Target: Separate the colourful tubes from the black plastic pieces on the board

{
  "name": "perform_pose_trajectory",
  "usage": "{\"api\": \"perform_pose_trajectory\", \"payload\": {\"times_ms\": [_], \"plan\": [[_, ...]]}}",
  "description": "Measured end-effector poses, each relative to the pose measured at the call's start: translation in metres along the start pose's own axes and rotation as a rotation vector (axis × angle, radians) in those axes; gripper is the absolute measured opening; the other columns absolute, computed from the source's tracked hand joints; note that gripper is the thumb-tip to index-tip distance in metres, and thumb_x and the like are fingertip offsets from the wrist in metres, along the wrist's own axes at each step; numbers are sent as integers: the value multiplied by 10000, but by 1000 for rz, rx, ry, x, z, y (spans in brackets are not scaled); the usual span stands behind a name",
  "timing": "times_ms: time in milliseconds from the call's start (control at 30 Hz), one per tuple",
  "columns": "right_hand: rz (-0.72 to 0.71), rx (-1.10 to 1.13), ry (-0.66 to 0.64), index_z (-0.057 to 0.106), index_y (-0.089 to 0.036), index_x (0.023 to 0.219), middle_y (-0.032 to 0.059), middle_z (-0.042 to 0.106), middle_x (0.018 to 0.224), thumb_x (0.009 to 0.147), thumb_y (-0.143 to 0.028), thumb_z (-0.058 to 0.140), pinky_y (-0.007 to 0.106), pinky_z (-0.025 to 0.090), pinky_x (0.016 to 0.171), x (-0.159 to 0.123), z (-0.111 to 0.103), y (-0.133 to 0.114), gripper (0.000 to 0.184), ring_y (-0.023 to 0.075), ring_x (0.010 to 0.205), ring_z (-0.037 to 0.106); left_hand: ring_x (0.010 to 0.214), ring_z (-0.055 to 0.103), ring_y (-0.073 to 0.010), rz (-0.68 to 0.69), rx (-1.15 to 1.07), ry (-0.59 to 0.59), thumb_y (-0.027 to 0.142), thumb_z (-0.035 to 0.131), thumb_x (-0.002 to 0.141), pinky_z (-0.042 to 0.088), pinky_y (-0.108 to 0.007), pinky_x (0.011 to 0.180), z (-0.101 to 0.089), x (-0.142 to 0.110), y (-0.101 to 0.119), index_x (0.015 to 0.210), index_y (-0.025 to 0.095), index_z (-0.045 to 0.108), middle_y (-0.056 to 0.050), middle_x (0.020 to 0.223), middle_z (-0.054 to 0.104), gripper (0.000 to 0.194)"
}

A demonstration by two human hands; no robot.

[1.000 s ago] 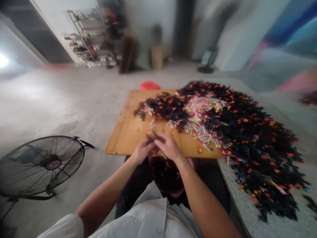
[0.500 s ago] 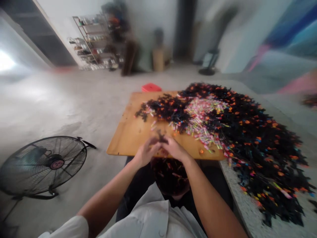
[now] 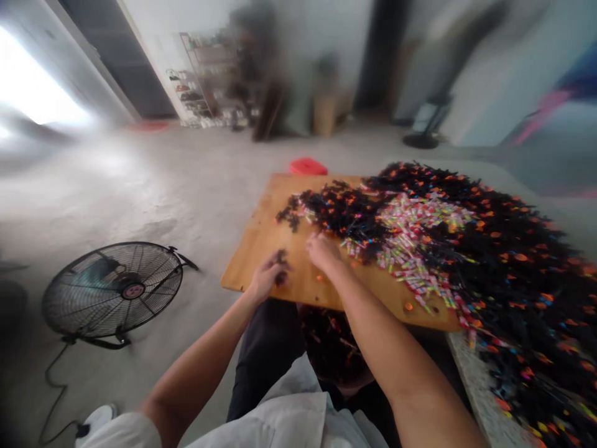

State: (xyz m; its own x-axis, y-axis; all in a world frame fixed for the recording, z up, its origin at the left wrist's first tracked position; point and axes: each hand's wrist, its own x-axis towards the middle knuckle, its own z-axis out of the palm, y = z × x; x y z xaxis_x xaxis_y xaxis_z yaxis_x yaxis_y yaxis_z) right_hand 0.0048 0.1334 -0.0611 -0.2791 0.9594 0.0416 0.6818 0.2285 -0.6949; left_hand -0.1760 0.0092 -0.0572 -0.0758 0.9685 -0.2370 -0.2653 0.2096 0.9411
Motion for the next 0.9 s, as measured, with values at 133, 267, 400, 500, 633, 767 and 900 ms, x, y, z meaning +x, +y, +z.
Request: {"api": "perform_pose_trajectory", "payload": {"times_ms": [133,267,400,500,633,767,900], "plan": [[0,-1,15,775,-215,897,118,758,1027,860,-214,702,362,522,943,-7,6,-1,81,268,993,712,508,571,-80,83,46,-32,498,760,790,440,-184,502,-4,1,4,1031,140,692,23,640,631,438],[20,199,23,741,-200,986,46,722,789,975,-417,562,305,551,662,-31,1,-3,282,188,654,654,475,515,-66,159,160,-62,571,708,861,404,-171,455,3,0,4,1156,146,721,38,630,607,517],[-1,611,21,722,-202,1023,-4,691,742,916,-487,628,245,495,517,-65,-11,-11,318,142,553,579,505,533,-62,174,225,-106,483,709,892,423,-162,450,17,-4,6,1311,197,708,-2,802,709,507],[-57,581,28,732,-208,984,19,742,847,879,-420,682,246,531,592,-84,-24,-20,243,162,684,652,513,525,-62,209,221,-138,451,727,889,429,-161,450,27,-9,11,1290,204,736,-28,870,737,471],[-124,463,39,746,-237,972,26,769,887,896,-401,688,286,556,703,-97,-39,-27,190,192,777,688,543,543,-77,223,227,-162,465,722,898,443,-171,465,35,-15,15,1258,207,759,-53,931,760,444],[-213,334,82,765,-262,1003,31,780,944,923,-375,664,320,551,797,-103,-49,-26,171,216,846,705,547,536,-82,243,252,-195,504,673,930,442,-183,482,36,-18,13,1248,209,761,-57,938,763,443],[-287,212,111,775,-255,1040,59,781,1021,956,-357,609,349,542,860,-106,-56,-26,212,236,928,713,541,516,-79,252,285,-225,523,625,957,432,-182,481,35,-19,10,1284,211,741,-56,958,768,466]]}}
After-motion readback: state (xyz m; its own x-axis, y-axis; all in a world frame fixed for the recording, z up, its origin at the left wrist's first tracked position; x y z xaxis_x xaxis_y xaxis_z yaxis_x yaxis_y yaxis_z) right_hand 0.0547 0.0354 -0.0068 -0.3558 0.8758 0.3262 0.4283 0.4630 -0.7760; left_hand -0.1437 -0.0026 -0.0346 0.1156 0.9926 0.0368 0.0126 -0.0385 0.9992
